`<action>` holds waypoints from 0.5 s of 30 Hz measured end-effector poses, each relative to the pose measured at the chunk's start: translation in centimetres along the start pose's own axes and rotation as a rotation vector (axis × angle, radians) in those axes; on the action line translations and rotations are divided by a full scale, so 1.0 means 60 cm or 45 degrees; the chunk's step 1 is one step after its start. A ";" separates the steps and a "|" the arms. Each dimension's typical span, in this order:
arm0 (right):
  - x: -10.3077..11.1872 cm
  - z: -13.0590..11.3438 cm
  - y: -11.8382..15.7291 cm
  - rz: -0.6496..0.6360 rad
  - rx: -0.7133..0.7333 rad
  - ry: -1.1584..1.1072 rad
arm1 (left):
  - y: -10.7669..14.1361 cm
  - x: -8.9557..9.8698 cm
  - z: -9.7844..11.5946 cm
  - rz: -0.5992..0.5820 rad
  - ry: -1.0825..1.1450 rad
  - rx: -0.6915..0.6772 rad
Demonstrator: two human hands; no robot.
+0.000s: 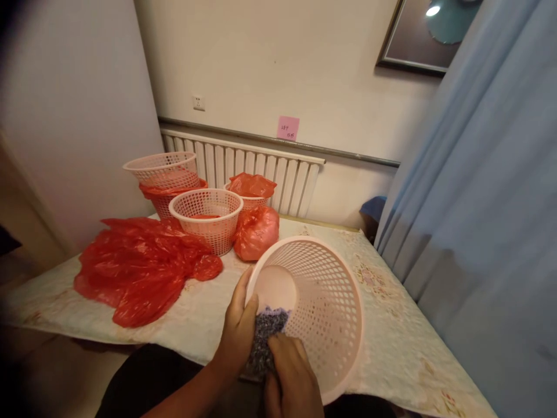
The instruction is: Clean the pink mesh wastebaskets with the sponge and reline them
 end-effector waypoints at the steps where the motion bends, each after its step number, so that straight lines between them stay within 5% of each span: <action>1: 0.001 0.005 0.001 -0.054 -0.169 -0.080 | 0.003 -0.001 0.000 -0.039 -0.010 -0.033; 4: 0.004 0.012 -0.014 -0.255 -0.647 -0.393 | 0.014 -0.003 -0.001 -0.166 -0.059 -0.133; 7: -0.002 0.005 -0.047 -0.231 -0.920 -0.809 | 0.026 -0.001 -0.004 -0.248 -0.149 -0.197; 11: -0.034 -0.006 -0.075 -0.110 -0.950 -1.145 | 0.035 0.006 -0.008 -0.337 -0.213 -0.255; 15: -0.067 -0.005 -0.071 -0.186 -0.798 -0.877 | 0.032 0.018 -0.015 -0.304 -0.272 -0.326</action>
Point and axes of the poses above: each hand's wrist, its own y-axis away from the middle knuckle, its own x-axis out of the back of the hand, z = x × y, the point moved 2 cm from there along -y, towards the middle knuckle, and after that the axes turned 14 degrees about y, right-handed, at the moved point
